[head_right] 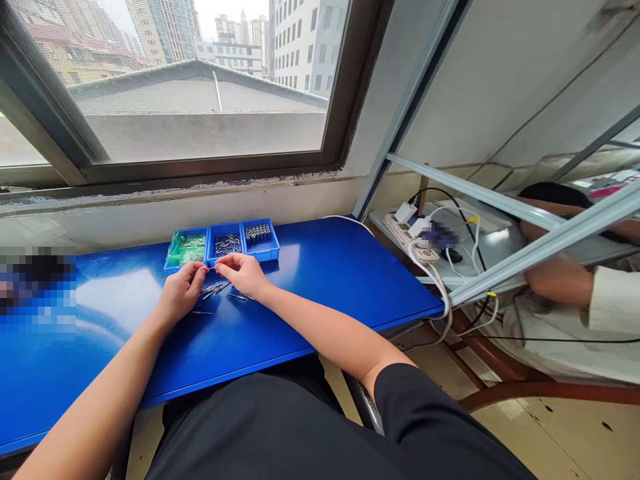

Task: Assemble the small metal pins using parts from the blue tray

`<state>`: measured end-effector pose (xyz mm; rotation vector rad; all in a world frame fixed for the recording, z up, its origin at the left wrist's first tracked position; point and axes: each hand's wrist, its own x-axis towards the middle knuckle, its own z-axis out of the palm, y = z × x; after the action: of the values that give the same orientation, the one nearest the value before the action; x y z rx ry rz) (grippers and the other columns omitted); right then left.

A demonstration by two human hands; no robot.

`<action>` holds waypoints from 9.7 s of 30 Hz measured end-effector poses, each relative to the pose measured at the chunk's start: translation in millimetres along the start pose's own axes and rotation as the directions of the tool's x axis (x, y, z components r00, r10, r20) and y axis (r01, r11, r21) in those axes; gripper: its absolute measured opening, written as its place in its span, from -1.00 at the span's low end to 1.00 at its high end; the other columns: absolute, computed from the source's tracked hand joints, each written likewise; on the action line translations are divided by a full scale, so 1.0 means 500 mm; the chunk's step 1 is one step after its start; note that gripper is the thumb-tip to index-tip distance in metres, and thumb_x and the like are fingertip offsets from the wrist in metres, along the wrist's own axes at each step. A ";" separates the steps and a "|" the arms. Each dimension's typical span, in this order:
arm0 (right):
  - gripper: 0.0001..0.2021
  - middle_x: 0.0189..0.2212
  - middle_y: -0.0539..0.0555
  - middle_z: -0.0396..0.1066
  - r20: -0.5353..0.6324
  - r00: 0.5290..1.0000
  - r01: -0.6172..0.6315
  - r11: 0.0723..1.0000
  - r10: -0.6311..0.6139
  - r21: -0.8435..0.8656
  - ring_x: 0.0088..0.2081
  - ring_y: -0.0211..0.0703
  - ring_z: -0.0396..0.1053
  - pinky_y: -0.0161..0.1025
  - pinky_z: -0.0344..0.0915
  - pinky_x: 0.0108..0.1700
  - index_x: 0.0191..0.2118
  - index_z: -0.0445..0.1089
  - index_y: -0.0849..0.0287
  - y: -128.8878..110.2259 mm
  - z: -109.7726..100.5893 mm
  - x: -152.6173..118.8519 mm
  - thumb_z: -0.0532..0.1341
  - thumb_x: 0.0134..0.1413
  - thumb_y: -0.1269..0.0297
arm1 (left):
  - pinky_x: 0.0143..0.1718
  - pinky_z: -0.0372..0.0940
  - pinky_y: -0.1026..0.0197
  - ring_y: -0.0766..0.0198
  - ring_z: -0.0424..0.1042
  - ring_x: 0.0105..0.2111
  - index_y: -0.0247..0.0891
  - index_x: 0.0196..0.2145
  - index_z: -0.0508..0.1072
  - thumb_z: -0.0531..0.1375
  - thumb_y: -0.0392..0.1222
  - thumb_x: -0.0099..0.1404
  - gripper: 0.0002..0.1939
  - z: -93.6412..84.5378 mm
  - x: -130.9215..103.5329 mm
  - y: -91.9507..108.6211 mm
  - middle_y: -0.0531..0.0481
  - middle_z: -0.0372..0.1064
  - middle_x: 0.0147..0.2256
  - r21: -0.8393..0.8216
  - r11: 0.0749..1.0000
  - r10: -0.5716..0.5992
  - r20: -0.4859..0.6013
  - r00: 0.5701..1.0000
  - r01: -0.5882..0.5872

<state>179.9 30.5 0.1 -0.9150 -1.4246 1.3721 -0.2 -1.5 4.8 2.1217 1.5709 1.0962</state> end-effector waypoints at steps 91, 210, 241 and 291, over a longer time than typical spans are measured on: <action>-0.74 -0.16 0.13 0.54 0.332 0.942 0.312 0.501 -0.051 -0.807 -0.10 -0.12 0.42 -0.25 0.31 -0.09 -0.18 0.54 0.20 -0.028 -0.025 -0.010 0.11 0.18 0.53 | -0.42 0.16 0.28 0.35 0.25 -0.54 -0.28 -0.36 0.51 0.01 0.00 0.40 -0.61 -0.003 0.000 0.003 0.07 0.34 -0.54 0.025 1.000 -0.016 -0.039 0.999 0.017; -0.89 -0.40 0.02 0.49 -0.021 0.997 0.079 0.997 -0.079 -0.010 -0.32 -0.21 0.49 -0.21 0.42 -0.19 -0.29 0.43 0.20 0.000 0.005 -0.004 0.28 0.02 0.32 | -0.47 0.17 0.27 0.33 0.28 -0.55 -0.24 -0.22 0.49 0.08 0.04 0.37 -0.68 -0.001 0.003 -0.001 0.08 0.35 -0.54 0.002 1.000 -0.002 0.008 1.000 0.002; -0.87 -0.39 0.03 0.49 -0.019 0.994 0.105 0.994 -0.106 -0.034 -0.31 -0.21 0.49 -0.21 0.44 -0.19 -0.27 0.42 0.19 0.001 0.003 -0.006 0.28 0.05 0.28 | -0.52 0.10 0.30 0.38 0.13 -0.62 -0.21 -0.23 0.41 0.10 0.00 0.36 -0.76 -0.003 0.001 0.005 0.18 0.16 -0.61 -0.034 0.999 -0.006 0.018 1.000 0.007; -0.88 -0.35 0.05 0.53 -0.019 0.987 0.158 0.977 -0.162 -0.142 -0.30 -0.20 0.49 -0.19 0.44 -0.15 -0.24 0.47 0.17 -0.004 0.003 -0.011 0.25 0.09 0.30 | -0.48 0.16 0.29 0.34 0.22 -0.57 -0.23 -0.28 0.46 0.06 0.01 0.38 -0.70 -0.005 0.001 0.001 0.11 0.28 -0.57 -0.019 1.000 -0.003 0.019 1.000 0.003</action>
<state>180.2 24.6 1.6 -0.8856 -1.5518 1.1465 -1.6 -1.5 7.0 2.1110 1.5486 1.0818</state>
